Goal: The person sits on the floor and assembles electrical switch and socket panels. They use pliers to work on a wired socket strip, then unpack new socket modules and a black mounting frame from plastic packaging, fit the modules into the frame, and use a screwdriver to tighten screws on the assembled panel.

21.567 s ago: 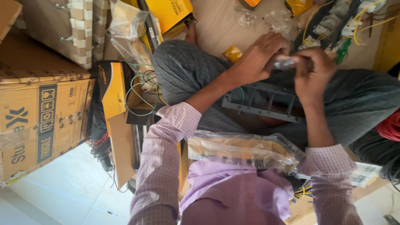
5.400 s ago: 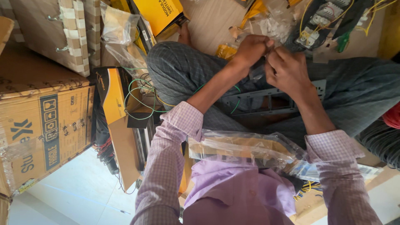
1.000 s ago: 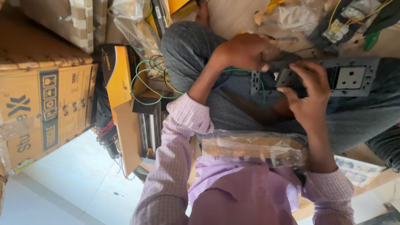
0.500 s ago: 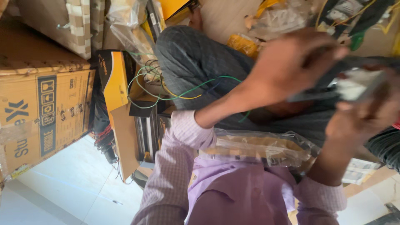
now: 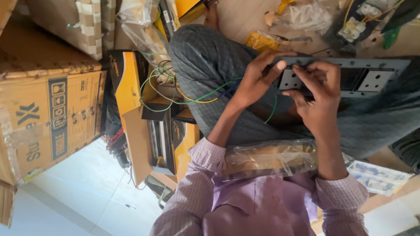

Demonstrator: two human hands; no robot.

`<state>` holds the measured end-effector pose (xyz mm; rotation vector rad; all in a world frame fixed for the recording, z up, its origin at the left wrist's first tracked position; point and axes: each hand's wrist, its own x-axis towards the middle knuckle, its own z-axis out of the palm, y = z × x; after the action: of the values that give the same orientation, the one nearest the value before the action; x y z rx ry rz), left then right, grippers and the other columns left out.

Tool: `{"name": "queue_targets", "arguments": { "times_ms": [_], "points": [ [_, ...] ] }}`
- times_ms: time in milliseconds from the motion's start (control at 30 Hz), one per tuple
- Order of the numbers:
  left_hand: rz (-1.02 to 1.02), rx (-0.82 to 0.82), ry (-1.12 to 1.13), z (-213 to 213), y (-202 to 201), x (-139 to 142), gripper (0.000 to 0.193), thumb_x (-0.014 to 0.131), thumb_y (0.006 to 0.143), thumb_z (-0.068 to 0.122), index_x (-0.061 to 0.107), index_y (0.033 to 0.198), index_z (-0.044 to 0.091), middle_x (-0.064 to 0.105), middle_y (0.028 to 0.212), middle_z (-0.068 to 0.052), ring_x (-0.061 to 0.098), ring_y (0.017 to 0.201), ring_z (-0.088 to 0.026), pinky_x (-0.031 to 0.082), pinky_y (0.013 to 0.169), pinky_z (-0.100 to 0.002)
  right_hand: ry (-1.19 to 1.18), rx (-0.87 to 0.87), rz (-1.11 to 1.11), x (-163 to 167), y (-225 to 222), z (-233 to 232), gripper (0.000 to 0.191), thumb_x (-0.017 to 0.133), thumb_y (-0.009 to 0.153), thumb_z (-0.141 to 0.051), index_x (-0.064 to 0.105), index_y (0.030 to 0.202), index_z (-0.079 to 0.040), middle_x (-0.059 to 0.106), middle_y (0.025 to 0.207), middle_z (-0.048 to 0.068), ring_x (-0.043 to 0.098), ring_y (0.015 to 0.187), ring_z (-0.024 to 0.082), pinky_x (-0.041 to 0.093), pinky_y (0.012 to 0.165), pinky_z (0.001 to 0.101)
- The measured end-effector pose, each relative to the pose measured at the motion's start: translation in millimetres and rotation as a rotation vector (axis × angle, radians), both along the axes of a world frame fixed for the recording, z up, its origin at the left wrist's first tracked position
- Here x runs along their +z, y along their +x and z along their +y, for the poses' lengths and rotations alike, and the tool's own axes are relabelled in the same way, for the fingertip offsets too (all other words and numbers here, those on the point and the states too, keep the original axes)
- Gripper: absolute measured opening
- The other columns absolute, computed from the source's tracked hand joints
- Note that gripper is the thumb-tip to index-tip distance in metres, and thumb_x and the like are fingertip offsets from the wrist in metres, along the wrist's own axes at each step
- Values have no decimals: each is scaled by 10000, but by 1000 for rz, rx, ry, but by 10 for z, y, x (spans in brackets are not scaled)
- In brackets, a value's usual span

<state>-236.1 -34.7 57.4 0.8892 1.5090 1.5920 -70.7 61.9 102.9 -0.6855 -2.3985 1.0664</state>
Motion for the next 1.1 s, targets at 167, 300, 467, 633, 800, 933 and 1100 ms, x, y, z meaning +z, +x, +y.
{"name": "queue_targets", "arguments": {
  "times_ms": [167,300,467,633,800,933,1100],
  "points": [
    [232,10,16,2,-27,-35,511,821,903,211,602,1338,56,620,1160,-129,642,1092,-268,524,950,-374,74,-30,-33,-107,-61,-3,585,959,906,-53,593,1363,-38,478,1265,118,597,1023,251,505,849,369],
    [248,112,-157,68,22,-41,474,869,837,223,640,1210,40,641,1074,-145,665,987,-317,544,881,-387,-8,-114,-39,-168,-90,-37,640,950,850,-53,554,1353,-49,463,1260,134,585,979,252,515,869,378],
    [320,184,-138,112,48,-81,528,869,816,243,626,1222,8,646,1134,-171,670,1060,-363,551,925,-413,145,-206,-72,-128,-22,-77,567,981,921,-135,550,1278,-45,549,1242,149,596,1111,372,499,942,436],
    [387,191,-253,116,158,-64,560,870,815,282,605,1223,4,652,1152,-200,661,1054,-421,554,864,-447,320,-219,-342,-164,37,-43,424,940,880,-284,709,1142,-42,691,1070,139,589,1008,390,485,895,486],
    [440,78,-284,92,159,-56,593,872,826,232,533,1259,10,617,1176,-220,631,1097,-462,538,886,-484,135,-297,-307,-293,71,28,373,958,829,-345,779,994,-62,696,930,162,647,883,385,510,767,478],
    [438,-35,-244,72,91,-59,641,816,808,102,475,1345,22,585,1269,-227,597,1183,-480,531,929,-496,114,-311,-259,-348,95,57,316,960,835,-295,783,949,-59,716,935,140,649,874,375,512,763,470],
    [394,-41,-320,102,128,-31,698,798,805,39,445,1407,42,550,1354,-236,567,1213,-492,524,920,-511,98,-314,-249,-345,87,61,270,947,848,-243,783,952,-56,732,950,132,651,910,366,519,806,465]
  ]
}}
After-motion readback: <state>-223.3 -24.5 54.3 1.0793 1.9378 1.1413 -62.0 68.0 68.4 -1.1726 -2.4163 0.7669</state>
